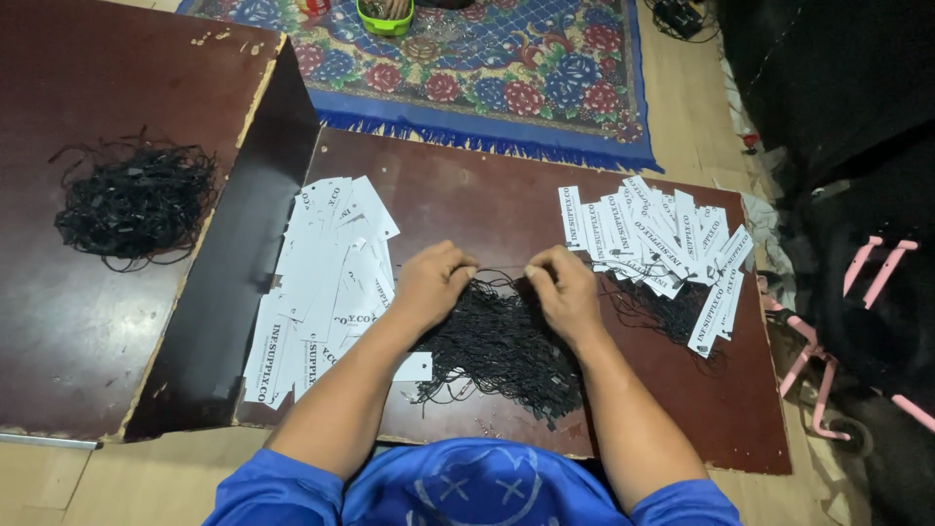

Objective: The person sits at a low table and repeatedly picks up small white paper strips and black cables. They attach the paper strips to the cables by hand and place the finished items into a pile on the right side of the table.

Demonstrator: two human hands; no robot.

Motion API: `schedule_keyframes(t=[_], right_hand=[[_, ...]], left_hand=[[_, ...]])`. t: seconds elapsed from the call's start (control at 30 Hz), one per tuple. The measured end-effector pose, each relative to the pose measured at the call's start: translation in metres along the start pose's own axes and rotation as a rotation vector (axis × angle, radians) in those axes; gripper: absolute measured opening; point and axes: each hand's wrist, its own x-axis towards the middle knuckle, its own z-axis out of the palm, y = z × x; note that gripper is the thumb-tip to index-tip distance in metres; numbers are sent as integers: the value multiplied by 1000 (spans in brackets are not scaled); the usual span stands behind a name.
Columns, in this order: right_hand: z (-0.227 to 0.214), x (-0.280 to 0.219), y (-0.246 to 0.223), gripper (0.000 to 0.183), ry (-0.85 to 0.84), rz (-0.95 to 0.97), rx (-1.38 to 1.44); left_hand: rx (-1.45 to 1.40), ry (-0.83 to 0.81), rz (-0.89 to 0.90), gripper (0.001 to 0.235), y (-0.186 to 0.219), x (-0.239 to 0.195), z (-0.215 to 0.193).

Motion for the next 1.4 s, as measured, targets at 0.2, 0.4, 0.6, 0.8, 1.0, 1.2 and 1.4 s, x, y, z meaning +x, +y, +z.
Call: schedule_keyframes(t=[0.2,0.4,0.6,0.8,1.0,1.2,1.4], right_hand=[[-14,6,-14,5,156,114,-32],[-16,6,-8,4,234,140,-32],[-15,7,-4,1,282,153,-71],[-20,8,-3,1,319,164,-83],[-19,8,-1,2,288,173,-121],[-17,7,-1,4,230,190,-124],[-18,7,-5,5,229,197,-114]], left_hand=[[115,134,-36,8,-20,7,-4],[222,204,-56,10,-32,6,-7],[172,204,-141,7,-26,7,-12],[84,237,-180,10,-12,8,-22],[62,203,-310,15,-1,10,-31],[113,181,-444,14,-6,10,-34],[-55,233,-417,14,4,11,-37]])
